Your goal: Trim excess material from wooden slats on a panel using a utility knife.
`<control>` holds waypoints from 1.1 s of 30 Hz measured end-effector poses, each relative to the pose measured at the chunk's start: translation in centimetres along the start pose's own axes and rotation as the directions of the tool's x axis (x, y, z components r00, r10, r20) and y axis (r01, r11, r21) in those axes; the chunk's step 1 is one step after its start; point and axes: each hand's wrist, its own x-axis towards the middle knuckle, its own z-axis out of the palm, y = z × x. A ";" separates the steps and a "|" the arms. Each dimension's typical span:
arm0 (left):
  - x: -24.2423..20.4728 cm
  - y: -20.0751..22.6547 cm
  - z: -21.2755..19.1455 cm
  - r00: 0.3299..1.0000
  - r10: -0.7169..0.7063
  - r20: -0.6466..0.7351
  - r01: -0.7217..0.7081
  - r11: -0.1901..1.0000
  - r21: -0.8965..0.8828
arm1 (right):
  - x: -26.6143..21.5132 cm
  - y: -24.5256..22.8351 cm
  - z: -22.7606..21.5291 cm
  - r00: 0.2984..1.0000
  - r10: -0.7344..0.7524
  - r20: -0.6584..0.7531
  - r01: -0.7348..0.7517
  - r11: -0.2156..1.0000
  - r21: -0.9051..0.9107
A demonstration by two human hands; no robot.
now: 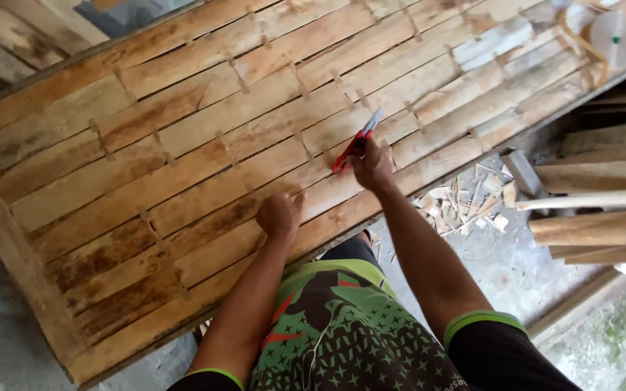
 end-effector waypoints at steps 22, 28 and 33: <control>-7.2 -0.6 4.3 0.583 0.802 -0.130 -0.800 0.595 0.083 | -13.3 7.1 -6.9 0.935 0.332 -0.122 -0.164 0.712 0.683; -9.7 -3.5 4.9 0.625 0.772 -0.118 -0.772 0.633 0.054 | -11.9 4.6 -5.5 0.968 0.235 -0.084 -0.076 0.598 0.798; -13.2 -5.2 4.2 0.781 0.621 -0.063 -0.615 0.783 0.088 | -9.1 4.5 -1.2 0.948 0.245 -0.203 -0.027 0.699 0.715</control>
